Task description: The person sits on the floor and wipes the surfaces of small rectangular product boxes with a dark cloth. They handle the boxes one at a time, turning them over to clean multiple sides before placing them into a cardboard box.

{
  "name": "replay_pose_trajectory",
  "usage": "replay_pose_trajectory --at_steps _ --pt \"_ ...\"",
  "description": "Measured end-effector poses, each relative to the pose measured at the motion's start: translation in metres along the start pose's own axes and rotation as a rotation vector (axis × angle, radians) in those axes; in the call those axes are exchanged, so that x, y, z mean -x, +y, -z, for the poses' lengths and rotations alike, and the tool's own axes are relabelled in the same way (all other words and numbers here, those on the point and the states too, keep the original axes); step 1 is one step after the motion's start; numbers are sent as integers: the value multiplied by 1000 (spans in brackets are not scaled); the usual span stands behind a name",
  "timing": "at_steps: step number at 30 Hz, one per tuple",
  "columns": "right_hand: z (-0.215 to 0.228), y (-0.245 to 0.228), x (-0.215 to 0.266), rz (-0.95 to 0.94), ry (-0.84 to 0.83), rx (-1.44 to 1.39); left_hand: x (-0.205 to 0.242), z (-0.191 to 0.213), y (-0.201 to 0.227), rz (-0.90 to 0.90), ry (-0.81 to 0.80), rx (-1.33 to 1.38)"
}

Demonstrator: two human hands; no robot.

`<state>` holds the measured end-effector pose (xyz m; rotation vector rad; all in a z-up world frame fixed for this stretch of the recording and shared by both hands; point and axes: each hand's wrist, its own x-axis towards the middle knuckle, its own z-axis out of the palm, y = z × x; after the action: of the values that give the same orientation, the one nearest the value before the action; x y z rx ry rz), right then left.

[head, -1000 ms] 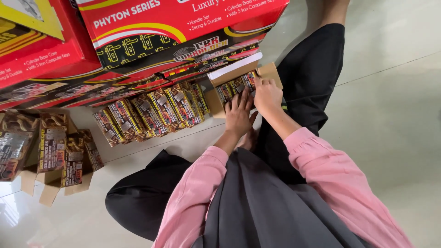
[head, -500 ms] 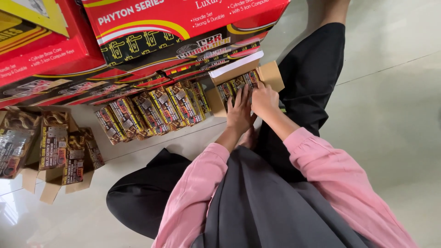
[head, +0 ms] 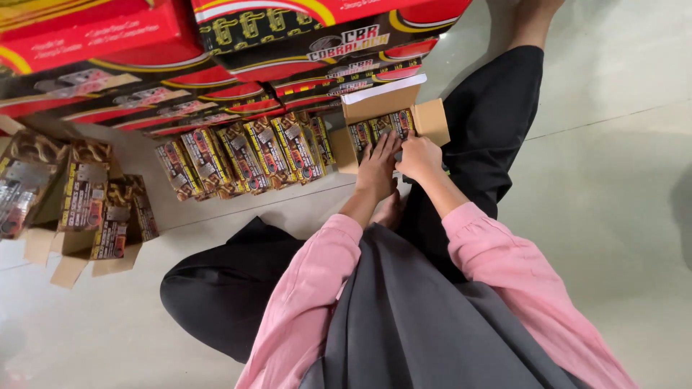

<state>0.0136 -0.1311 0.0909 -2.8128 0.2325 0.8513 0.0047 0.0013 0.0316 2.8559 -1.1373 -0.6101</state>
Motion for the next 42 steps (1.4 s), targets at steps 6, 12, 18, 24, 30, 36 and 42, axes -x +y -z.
replay_pose_trajectory --at_steps 6,12,18,24,30,36,42 --pt "29 -18 53 -41 65 -270 54 7 -5 51 144 66" --pt "2 -53 82 94 29 -847 164 33 -61 154 668 271" --pt "75 -195 190 -240 -325 -1687 221 54 -164 695 844 180" --pt "78 -247 192 -531 -626 -1649 211 52 -207 972 712 215" --pt "-6 -220 146 -555 -703 -1680 192 62 -226 1131 597 203" --pt "-41 -201 120 -565 -743 -1666 185 51 -227 1068 318 316" --pt "19 -244 154 -531 -737 -1669 214 61 -195 930 408 478"
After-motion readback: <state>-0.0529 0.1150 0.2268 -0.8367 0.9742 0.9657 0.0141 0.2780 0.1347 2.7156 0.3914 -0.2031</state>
